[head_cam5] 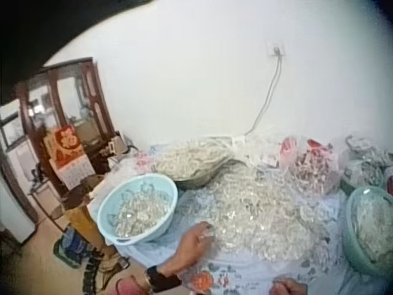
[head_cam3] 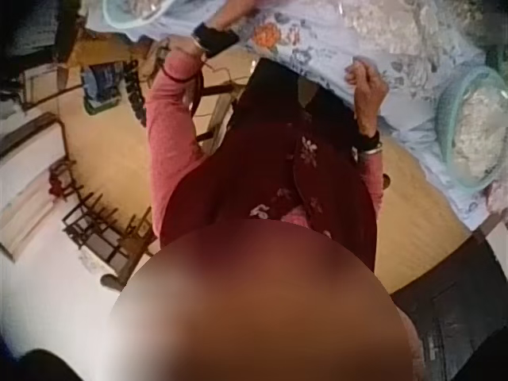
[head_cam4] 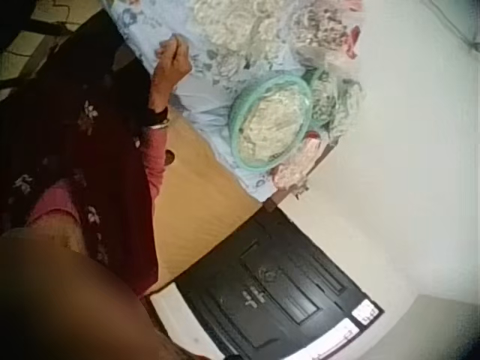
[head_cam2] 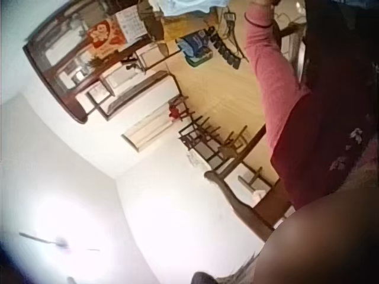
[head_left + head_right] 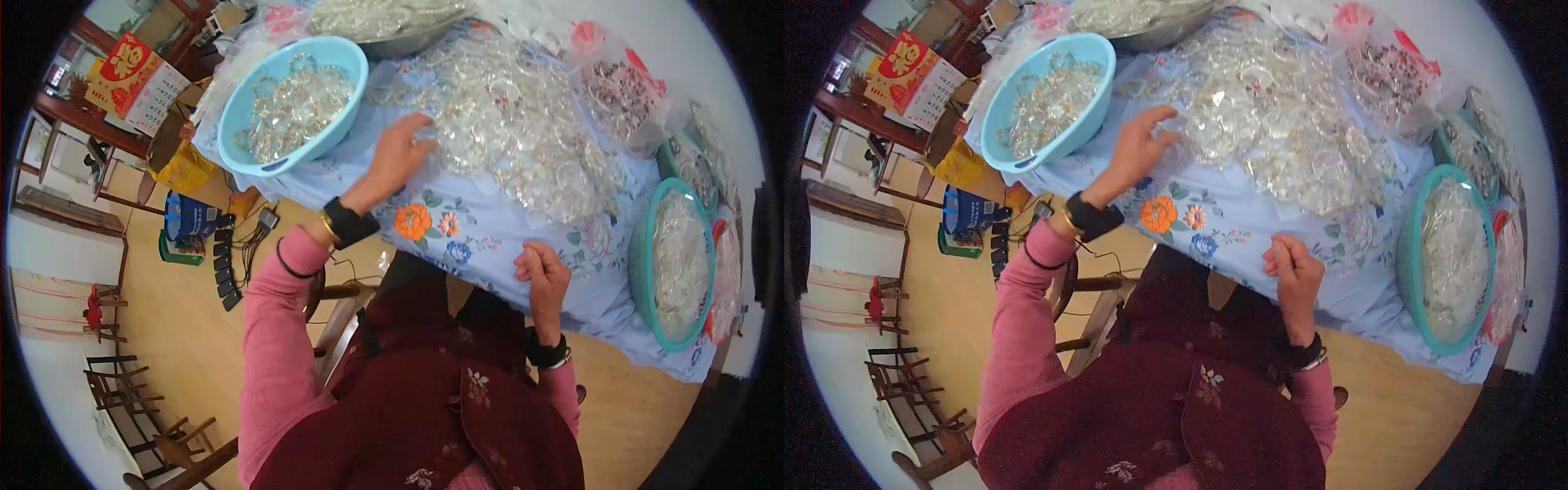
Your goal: Sort small metal or plastic parts from a large pile and place them into individual small plastic bags.
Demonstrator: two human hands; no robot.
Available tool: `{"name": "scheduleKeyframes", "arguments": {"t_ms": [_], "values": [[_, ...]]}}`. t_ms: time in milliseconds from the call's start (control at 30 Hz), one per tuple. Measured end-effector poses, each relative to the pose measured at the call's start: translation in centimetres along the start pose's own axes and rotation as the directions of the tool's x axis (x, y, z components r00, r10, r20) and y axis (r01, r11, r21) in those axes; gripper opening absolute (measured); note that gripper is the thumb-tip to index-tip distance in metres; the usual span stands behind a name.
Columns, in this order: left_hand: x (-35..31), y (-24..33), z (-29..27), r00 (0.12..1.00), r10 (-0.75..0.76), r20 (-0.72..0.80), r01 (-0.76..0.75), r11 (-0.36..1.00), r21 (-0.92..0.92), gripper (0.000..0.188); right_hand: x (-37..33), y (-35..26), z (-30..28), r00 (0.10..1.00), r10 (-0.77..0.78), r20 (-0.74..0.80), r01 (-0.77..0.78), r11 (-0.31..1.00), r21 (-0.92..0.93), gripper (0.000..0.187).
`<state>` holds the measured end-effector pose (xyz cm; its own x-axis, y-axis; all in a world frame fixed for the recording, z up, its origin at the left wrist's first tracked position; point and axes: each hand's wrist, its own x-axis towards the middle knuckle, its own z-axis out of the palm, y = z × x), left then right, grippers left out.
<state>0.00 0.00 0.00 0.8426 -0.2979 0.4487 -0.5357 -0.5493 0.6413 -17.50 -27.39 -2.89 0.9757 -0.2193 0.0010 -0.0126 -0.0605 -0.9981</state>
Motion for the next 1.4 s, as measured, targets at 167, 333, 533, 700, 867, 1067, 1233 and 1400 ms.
{"name": "scheduleKeyframes", "arguments": {"t_ms": [167,333,533,700,867,1067,1233,1400], "values": [[-1.5,-1.1,-3.2,0.963,-0.271,0.001,0.270,0.960,0.076,0.052,0.2,-0.2,0.7,0.998,-0.065,0.011,0.065,0.998,0.016,0.013],[-3.0,-0.8,-2.5,0.980,-0.191,0.059,0.167,0.946,0.277,0.057,-0.1,0.1,0.3,0.998,-0.052,0.025,0.052,0.999,0.002,0.015],[-2.9,-0.3,-2.2,0.978,-0.133,0.160,0.065,0.925,0.373,0.067,-0.2,-0.1,0.3,0.998,-0.046,0.030,0.047,0.999,-0.012,0.016],[-2.5,-0.4,-2.1,0.969,-0.207,0.136,0.164,0.948,0.273,0.070,-0.1,-0.2,0.1,0.999,-0.041,0.034,0.042,0.999,-0.015,0.015],[-2.5,-0.1,-2.4,0.960,-0.266,0.089,0.244,0.948,0.203,0.068,0.1,-0.2,0.5,0.998,-0.056,0.035,0.056,0.998,-0.020,0.015],[-1.8,-0.1,-2.6,0.909,-0.411,0.072,0.409,0.845,-0.344,0.064,0.1,-0.2,0.3,0.999,-0.039,0.026,0.040,0.999,-0.020,0.014],[-1.8,1.8,-3.1,0.878,-0.479,-0.017,0.387,0.729,-0.564,0.058,-0.1,-0.2,0.2,0.998,-0.044,0.033,0.044,0.999,-0.014,0.015],[-1.4,5.7,-1.2,0.884,-0.447,0.135,0.403,0.583,-0.705,0.050,0.0,-0.6,-0.4,0.999,-0.018,0.034,0.018,1.000,0.007,0.016]]}}
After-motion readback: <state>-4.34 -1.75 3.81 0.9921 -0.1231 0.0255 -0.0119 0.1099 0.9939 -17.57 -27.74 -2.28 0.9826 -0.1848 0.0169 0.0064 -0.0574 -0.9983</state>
